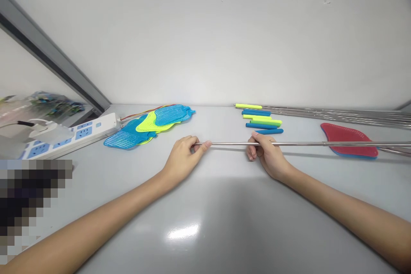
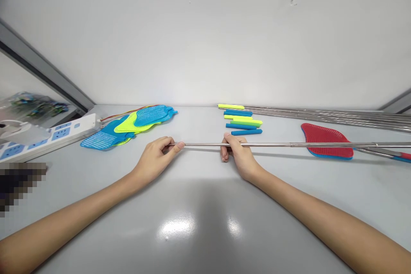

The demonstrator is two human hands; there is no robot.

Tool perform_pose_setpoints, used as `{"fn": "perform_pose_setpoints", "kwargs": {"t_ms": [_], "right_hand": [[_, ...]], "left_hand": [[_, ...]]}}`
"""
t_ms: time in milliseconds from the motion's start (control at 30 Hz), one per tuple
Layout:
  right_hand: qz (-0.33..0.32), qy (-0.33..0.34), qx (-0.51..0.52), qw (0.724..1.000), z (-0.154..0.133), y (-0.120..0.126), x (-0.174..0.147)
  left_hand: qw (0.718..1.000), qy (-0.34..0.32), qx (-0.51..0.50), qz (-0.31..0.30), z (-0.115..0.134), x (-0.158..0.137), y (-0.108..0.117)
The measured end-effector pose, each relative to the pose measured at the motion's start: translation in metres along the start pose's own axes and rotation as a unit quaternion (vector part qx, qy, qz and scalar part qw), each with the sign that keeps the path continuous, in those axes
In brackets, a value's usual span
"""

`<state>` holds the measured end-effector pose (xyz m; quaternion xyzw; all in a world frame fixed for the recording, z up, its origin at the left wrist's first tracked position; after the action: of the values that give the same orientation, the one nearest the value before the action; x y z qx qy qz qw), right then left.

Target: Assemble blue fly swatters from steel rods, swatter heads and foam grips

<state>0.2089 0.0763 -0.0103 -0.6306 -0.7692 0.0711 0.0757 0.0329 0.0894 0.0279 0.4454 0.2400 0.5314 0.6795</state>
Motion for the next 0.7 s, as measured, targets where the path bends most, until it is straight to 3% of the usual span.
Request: {"fn": "perform_pose_setpoints", "kwargs": {"t_ms": [700], "right_hand": [[-0.021, -0.004, -0.016, 1.000, -0.0002, -0.0041, 0.0007]], "left_hand": [[1.000, -0.019, 0.002, -0.002, 0.0012, -0.0009, -0.0005]]}}
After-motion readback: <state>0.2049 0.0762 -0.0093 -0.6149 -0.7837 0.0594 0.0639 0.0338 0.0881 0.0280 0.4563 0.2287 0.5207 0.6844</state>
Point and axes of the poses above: each hand's wrist, its own x-axis towards the middle knuckle, its own y-axis out of the back of the hand, z = x × y, the point moved 10 cm from there along x, towards the middle knuckle, and after that the axes turned 5 degrees about -z, right-handed, at the moved point
